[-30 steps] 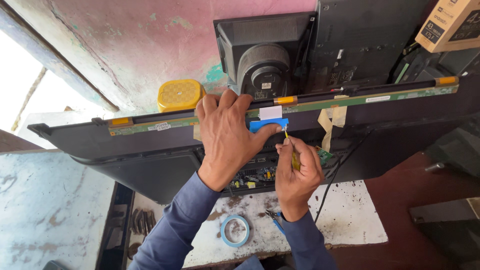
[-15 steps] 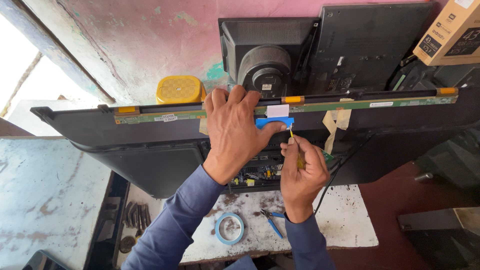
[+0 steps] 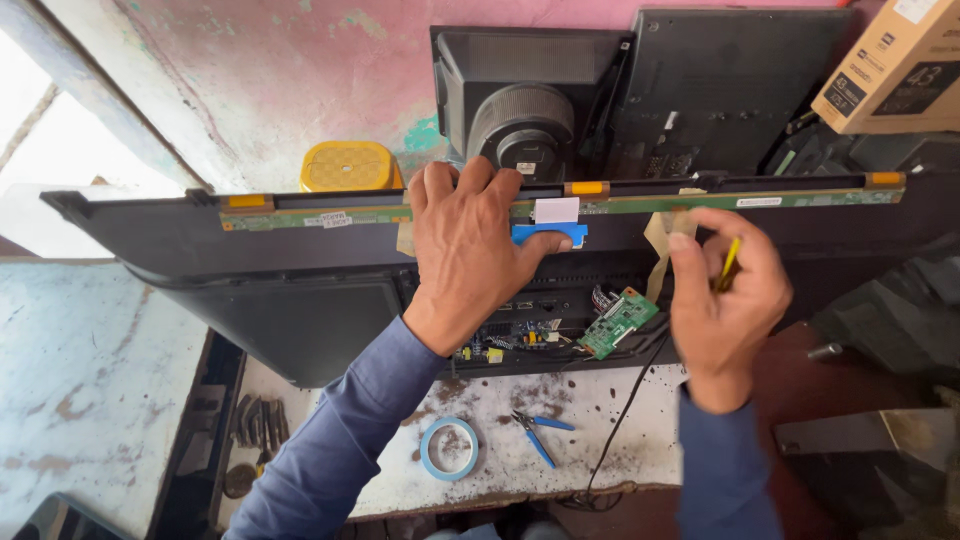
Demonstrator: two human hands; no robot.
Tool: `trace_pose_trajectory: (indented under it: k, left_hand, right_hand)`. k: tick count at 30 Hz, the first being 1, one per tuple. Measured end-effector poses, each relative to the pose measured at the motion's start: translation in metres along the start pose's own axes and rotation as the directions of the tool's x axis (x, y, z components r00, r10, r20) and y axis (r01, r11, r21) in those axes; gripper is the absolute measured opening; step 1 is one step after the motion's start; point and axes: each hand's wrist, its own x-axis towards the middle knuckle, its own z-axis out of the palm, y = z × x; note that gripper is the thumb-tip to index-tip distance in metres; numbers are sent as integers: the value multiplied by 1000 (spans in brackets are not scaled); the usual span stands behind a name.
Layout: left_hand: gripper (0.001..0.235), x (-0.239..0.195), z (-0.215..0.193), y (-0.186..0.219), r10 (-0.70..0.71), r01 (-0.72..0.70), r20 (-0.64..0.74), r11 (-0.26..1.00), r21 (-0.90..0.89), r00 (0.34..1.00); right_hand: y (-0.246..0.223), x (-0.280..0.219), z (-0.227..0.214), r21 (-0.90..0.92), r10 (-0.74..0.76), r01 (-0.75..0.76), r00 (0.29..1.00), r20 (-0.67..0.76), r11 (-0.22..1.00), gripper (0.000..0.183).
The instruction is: The person uses a yellow-handled screwdriver to work on a circuit board attached to the back of a disassembled television. They repeatedly press and adjust a small area near a blue-taped section while holding the board steady with their other hand.
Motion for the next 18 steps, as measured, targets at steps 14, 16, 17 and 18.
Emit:
trace_pose_trajectory:
  k: [14,16,17,18]
  left_hand:
    - [78,6,-10,6,127,-126,-52,992,18,991]
    - [75,6,-14,11,231,-214,-152,970,117,961]
    - [69,2,-16,15,270,-232,-198,953,195,942]
    - [63,-5,-16,19,312,-246,-237,930,272,920]
  right_hand:
    - [-3,115,1,-236,178,42,534,826,971,51]
    - [2,117,2,-206,158,26,548,821,978,53]
    - [4,120,2,-187,142,25,552,822,982,54]
    - [7,119,2,-170,130,21,555,822,985,55]
